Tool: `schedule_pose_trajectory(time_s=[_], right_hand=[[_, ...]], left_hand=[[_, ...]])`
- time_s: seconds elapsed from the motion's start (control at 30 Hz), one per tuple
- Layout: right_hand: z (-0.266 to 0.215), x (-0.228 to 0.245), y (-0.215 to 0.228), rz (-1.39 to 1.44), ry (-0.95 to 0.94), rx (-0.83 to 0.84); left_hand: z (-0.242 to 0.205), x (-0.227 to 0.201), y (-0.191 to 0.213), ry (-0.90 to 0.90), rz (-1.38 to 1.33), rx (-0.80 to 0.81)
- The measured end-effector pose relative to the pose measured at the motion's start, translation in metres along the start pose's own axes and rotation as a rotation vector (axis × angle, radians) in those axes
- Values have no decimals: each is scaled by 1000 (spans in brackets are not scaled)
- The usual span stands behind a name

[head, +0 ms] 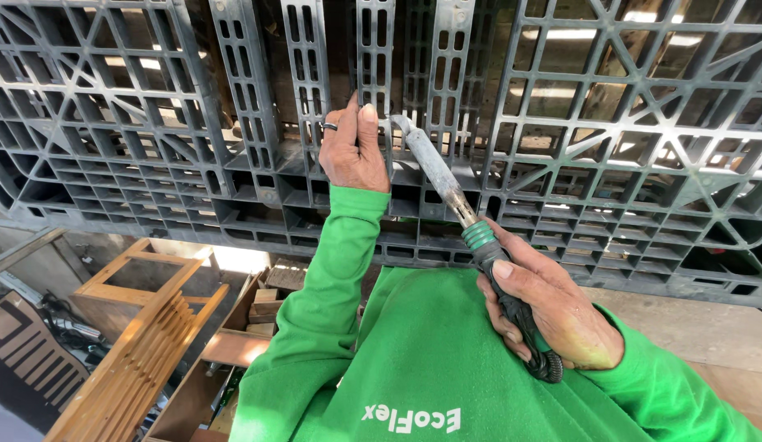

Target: The person uses a hot air welding tool to melt and fuse the plastic grid of a large grey crate. They move the tool along the grid lines, applying heat to smooth or repair the surface. The person holds the crate steady with one hand while operating the tool with the other.

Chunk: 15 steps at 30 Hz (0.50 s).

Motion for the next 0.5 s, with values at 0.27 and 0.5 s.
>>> schedule_pose_trajectory(time_s=[0.27,0.5], right_hand=[[-7,0,1,23,-16,-1],[-8,-4,-3,18,7,-6]], left_hand=[[-1,2,-1,-4,-39,-2],[-1,4,-1,3,-66,-2]])
Point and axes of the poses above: each hand's wrist, its own z-axis towards the middle knuckle, its own y-axis out of the back of the hand, x = y × z, the point moved 7 cm from there along z, towards the middle knuckle, and after that the axes turned 6 degrees about z, right-handed, at the moved point
